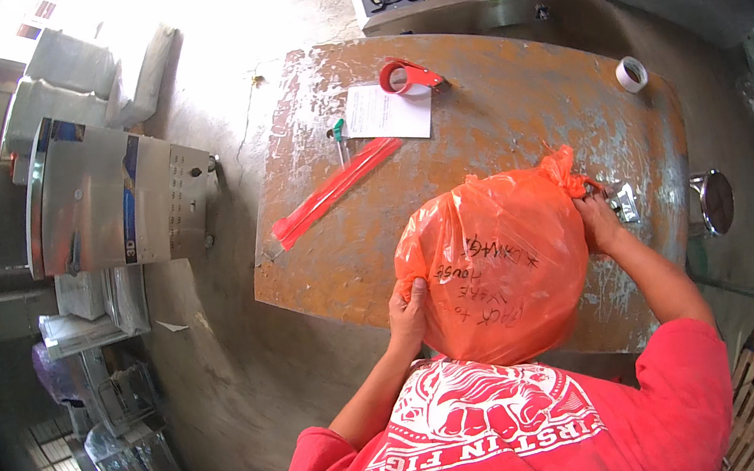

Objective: The person unpacks a stainless steel gas stove from bubble wrap and plastic, places it on the floor, then moves a metal rack and an orange plastic bag. The person later picks up a red tape dispenser and a paper, then carries a wooden-framed glass display case with another person.

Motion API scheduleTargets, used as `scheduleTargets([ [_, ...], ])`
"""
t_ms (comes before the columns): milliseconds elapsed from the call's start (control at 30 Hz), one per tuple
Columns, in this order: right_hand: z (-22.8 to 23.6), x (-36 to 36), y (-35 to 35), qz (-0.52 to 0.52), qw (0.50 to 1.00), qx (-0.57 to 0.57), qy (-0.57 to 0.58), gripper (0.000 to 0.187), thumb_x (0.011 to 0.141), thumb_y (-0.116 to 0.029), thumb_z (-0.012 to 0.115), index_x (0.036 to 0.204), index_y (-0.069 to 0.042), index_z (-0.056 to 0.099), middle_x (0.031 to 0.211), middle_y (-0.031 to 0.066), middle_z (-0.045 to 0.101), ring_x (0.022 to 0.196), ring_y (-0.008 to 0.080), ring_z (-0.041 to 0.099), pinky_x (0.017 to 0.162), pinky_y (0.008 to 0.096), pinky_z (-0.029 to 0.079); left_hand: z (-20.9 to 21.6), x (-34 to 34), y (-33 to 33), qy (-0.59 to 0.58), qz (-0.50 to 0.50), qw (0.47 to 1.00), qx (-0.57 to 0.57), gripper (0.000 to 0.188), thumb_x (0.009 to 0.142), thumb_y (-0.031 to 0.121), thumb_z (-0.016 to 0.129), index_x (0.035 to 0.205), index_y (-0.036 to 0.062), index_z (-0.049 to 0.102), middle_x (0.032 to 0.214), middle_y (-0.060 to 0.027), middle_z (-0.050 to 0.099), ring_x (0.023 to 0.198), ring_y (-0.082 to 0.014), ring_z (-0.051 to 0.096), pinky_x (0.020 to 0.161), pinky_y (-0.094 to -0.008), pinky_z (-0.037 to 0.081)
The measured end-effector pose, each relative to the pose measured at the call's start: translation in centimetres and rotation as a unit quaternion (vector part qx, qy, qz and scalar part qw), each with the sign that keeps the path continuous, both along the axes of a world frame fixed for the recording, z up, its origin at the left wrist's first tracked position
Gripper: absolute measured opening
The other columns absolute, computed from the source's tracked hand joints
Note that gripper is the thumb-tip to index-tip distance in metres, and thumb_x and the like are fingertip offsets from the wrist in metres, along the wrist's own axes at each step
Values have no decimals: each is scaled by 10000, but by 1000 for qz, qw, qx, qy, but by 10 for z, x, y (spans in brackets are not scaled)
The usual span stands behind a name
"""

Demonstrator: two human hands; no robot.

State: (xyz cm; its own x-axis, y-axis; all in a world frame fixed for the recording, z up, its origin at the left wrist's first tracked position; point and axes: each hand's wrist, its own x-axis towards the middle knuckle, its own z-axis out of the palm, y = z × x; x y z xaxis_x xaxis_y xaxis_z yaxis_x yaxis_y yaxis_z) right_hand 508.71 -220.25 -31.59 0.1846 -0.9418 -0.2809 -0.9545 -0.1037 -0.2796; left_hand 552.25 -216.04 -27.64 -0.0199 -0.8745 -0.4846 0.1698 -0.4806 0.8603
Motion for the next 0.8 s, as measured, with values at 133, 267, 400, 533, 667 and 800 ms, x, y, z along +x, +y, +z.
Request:
scheduleTargets([
  [133,5,1,-12,115,992,27,42,491,630,-264,804,1063,-97,644,1066,165,630,1023,364,595,888,460,450,-4,-1,0,8,37,999,-29,351,1004,312,607,1203,23,612,1105,-15,648,993,-105,565,900,-262,448],
  [267,37,26,4,122,987,77,70,541,595,-293,836,1056,-86,645,1075,174,635,1025,353,613,872,481,472,-14,24,-2,26,70,996,-52,288,999,282,620,1135,30,643,1040,12,653,941,-89,567,862,-251,459],
  [400,68,81,36,110,992,62,11,572,596,-307,843,1083,-88,636,1058,164,647,1016,360,616,843,491,492,-9,77,12,89,94,992,-1,257,993,261,630,1119,39,660,1018,20,662,919,-78,576,845,-245,471],
  [533,75,147,61,87,996,9,-3,567,588,-301,832,1078,-100,629,978,144,637,983,371,612,853,489,496,10,138,35,94,113,989,-32,247,986,237,640,1132,40,660,1020,12,666,895,-81,590,833,-257,488],
  [667,82,234,72,132,987,-92,-25,520,623,-298,806,1066,-93,629,955,147,629,942,369,622,832,480,506,21,229,57,80,126,983,-106,245,982,228,646,1124,29,663,1012,2,672,883,-83,595,818,-261,494],
  [800,91,369,103,178,978,-113,-1,468,674,-301,776,1061,-82,630,974,165,640,916,375,639,812,476,526,40,365,102,7,167,980,-109,249,982,222,645,1118,16,673,1003,-13,680,888,-88,601,811,-263,495],
])
